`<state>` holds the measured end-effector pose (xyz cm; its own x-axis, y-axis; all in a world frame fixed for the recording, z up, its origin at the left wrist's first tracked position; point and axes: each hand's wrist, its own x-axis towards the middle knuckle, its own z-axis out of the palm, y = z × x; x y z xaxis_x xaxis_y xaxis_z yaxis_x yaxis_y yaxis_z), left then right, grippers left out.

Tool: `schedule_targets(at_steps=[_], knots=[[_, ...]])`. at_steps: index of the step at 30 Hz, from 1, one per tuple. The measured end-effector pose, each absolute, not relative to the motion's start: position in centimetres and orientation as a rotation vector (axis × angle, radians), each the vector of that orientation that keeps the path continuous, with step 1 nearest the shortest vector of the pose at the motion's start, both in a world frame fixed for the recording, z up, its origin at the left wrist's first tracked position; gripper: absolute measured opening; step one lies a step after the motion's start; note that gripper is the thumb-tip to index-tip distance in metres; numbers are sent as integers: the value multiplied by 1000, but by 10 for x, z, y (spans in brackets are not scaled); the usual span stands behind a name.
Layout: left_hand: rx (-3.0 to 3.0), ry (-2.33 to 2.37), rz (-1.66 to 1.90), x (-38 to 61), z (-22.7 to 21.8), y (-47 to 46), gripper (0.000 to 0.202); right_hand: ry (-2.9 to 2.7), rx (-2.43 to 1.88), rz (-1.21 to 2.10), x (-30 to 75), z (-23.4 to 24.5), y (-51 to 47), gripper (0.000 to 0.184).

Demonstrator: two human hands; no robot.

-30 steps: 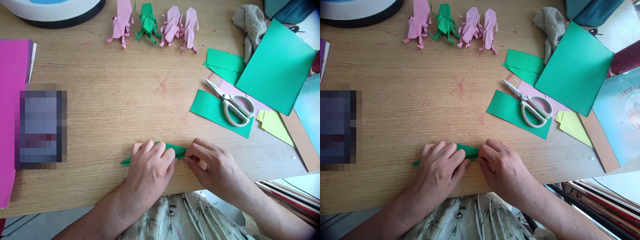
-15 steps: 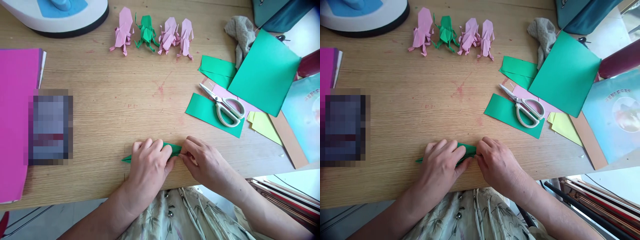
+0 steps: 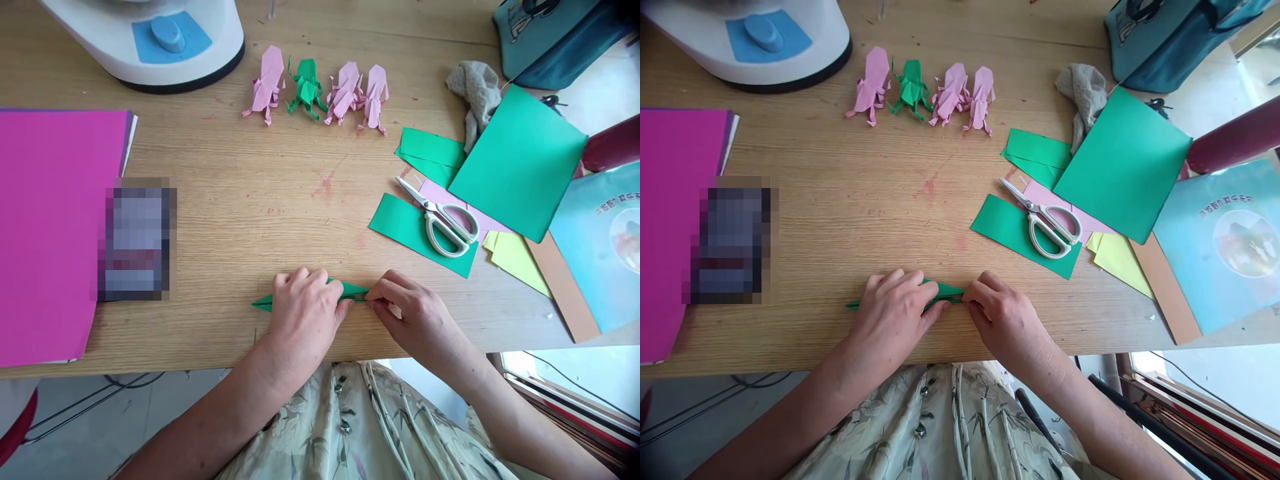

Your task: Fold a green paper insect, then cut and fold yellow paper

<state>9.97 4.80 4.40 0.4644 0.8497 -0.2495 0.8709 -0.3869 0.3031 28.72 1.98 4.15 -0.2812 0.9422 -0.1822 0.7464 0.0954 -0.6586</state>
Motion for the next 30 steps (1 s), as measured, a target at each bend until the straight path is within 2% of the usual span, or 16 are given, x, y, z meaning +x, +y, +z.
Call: schedule_targets(at_steps=[6, 30], knots=[[2284, 1469, -142, 103, 46, 49, 17, -2120, -1754, 968, 282, 43, 23, 13], [2377, 1424, -125, 99, 45, 43, 21, -2113, -1880, 1053, 278, 47, 32, 18]])
